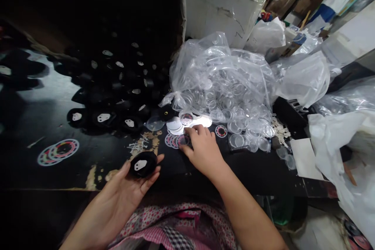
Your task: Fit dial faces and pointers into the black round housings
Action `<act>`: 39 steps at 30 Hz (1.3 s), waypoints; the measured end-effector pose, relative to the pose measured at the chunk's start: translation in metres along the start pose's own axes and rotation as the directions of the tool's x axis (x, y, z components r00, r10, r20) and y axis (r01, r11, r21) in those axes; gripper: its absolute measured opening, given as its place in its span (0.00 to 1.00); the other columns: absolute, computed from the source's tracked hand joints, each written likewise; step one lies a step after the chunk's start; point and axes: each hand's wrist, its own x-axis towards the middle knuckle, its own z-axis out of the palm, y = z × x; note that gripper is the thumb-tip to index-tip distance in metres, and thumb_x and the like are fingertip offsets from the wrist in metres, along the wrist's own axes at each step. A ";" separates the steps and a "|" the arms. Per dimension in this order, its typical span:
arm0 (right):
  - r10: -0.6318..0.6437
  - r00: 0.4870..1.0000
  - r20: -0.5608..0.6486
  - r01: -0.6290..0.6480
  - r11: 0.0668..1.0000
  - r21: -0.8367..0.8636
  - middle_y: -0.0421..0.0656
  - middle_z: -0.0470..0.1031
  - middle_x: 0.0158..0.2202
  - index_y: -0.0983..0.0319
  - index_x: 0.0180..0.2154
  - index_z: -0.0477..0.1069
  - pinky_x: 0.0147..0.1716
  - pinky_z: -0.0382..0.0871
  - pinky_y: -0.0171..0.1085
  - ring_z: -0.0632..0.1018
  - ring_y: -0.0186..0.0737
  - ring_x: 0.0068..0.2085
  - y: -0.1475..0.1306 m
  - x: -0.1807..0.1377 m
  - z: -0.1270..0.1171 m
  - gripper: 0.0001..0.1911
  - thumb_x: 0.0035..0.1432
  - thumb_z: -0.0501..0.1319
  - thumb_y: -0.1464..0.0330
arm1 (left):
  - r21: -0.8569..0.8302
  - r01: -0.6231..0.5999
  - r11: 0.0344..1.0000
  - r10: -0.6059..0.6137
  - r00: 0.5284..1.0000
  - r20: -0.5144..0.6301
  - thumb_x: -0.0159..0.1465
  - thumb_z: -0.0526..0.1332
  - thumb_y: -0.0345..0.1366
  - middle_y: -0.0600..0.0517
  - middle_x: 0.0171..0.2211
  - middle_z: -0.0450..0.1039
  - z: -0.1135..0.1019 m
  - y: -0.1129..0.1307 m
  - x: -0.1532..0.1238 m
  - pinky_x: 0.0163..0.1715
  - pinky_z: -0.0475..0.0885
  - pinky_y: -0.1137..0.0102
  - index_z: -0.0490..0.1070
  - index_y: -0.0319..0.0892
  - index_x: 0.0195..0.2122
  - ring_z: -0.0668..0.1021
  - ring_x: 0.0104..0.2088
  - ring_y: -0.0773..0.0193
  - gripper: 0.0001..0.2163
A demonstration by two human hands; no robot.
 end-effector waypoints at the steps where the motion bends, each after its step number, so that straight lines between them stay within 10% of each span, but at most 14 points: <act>1: -0.005 1.000 -0.005 0.005 1.000 -0.003 0.51 0.70 0.53 0.61 0.55 0.70 0.52 0.66 0.52 0.71 0.54 0.54 0.001 0.000 0.001 0.21 0.61 0.65 0.64 | -0.006 0.005 1.000 -0.005 1.000 0.004 0.65 0.63 0.40 0.40 0.51 0.78 0.001 0.000 0.000 0.45 0.79 0.65 0.78 0.38 0.46 0.82 0.47 0.54 0.13; 6: 0.026 0.996 -0.084 -0.010 0.982 0.186 0.49 0.74 0.47 0.62 0.45 0.73 0.50 0.67 0.49 0.74 0.51 0.50 -0.001 -0.002 0.003 0.11 0.59 0.65 0.70 | -0.040 0.031 0.999 -0.030 0.999 0.022 0.65 0.62 0.40 0.39 0.50 0.79 0.002 0.001 -0.001 0.45 0.80 0.64 0.78 0.38 0.46 0.82 0.46 0.53 0.14; 11: 0.064 0.998 0.006 -0.048 0.682 0.729 0.39 0.76 0.31 0.61 0.34 0.71 0.36 0.69 0.36 0.76 0.37 0.33 -0.018 -0.007 0.008 0.04 0.61 0.61 0.67 | -0.063 0.069 0.996 -0.064 0.995 0.074 0.65 0.63 0.45 0.41 0.47 0.81 0.001 0.000 -0.001 0.37 0.81 0.64 0.79 0.40 0.46 0.84 0.38 0.54 0.16; 21: 0.147 0.947 -0.285 0.050 0.810 0.584 0.42 0.74 0.35 0.61 0.32 0.74 0.34 0.66 0.35 0.73 0.36 0.33 0.002 0.002 -0.001 0.07 0.59 0.63 0.64 | -0.055 0.003 0.998 0.000 0.998 0.059 0.63 0.65 0.44 0.41 0.50 0.79 -0.006 0.003 0.002 0.44 0.80 0.66 0.78 0.39 0.48 0.82 0.43 0.56 0.17; 28: 0.052 0.987 -0.151 0.078 0.670 0.738 0.38 0.78 0.34 0.60 0.37 0.75 0.38 0.69 0.33 0.77 0.34 0.36 -0.048 -0.015 -0.007 0.04 0.63 0.61 0.69 | 0.002 -0.110 0.994 0.110 0.990 0.093 0.63 0.66 0.43 0.49 0.49 0.80 -0.001 0.000 0.002 0.46 0.79 0.66 0.80 0.46 0.46 0.82 0.46 0.58 0.13; 33: -0.044 0.990 -0.134 0.121 0.753 0.647 0.38 0.74 0.34 0.60 0.35 0.73 0.39 0.67 0.34 0.75 0.34 0.38 -0.064 -0.013 0.001 0.03 0.61 0.62 0.73 | 0.115 -0.180 0.977 0.174 0.983 0.064 0.60 0.68 0.45 0.56 0.54 0.78 -0.007 -0.007 0.001 0.48 0.76 0.74 0.80 0.56 0.47 0.77 0.55 0.60 0.13; 39: 0.037 0.997 0.062 -0.070 0.703 0.708 0.36 0.72 0.30 0.60 0.33 0.67 0.32 0.65 0.34 0.73 0.34 0.32 -0.060 -0.012 0.006 0.05 0.61 0.62 0.68 | 0.291 -0.235 0.927 0.199 0.969 0.148 0.62 0.66 0.47 0.57 0.59 0.73 -0.023 -0.012 0.006 0.56 0.72 0.68 0.77 0.59 0.52 0.72 0.61 0.57 0.16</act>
